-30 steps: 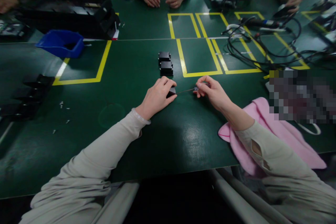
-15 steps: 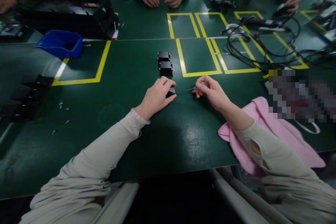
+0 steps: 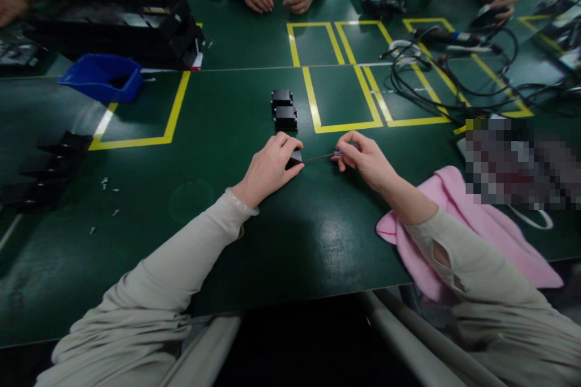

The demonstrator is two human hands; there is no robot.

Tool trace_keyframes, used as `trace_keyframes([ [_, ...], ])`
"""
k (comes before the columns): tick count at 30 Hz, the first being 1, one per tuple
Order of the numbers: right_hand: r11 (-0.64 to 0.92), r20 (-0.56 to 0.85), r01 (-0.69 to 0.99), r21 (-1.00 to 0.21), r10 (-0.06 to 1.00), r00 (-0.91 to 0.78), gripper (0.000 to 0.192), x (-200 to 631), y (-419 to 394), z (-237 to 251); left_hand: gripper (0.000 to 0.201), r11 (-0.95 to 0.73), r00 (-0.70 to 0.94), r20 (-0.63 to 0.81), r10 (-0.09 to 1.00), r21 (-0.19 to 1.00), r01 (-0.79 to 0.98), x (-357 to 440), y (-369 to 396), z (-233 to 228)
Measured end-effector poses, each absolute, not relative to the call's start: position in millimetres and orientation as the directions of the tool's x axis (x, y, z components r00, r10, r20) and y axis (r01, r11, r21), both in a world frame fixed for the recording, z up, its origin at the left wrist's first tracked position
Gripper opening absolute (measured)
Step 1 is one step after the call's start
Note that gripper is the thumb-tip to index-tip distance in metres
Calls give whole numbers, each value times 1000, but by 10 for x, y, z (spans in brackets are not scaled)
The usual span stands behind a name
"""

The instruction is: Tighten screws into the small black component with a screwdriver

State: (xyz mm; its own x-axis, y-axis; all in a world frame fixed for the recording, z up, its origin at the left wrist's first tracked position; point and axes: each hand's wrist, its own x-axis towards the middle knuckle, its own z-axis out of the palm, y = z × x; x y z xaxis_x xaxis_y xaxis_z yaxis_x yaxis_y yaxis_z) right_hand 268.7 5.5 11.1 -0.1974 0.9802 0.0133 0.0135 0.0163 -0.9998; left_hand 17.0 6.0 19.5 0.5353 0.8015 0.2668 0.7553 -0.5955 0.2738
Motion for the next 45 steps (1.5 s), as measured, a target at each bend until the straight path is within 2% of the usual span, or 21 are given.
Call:
trace_keyframes([
  [28,40,40,1,-999,981,-187,32,2695,65,94,31,-602,540,274,796,272,750,167,69,181],
  [45,-12,-8,-19,-1000,977,-212,29,2698,56,101,32,-610,544,282,790,271,745,159,69,175],
])
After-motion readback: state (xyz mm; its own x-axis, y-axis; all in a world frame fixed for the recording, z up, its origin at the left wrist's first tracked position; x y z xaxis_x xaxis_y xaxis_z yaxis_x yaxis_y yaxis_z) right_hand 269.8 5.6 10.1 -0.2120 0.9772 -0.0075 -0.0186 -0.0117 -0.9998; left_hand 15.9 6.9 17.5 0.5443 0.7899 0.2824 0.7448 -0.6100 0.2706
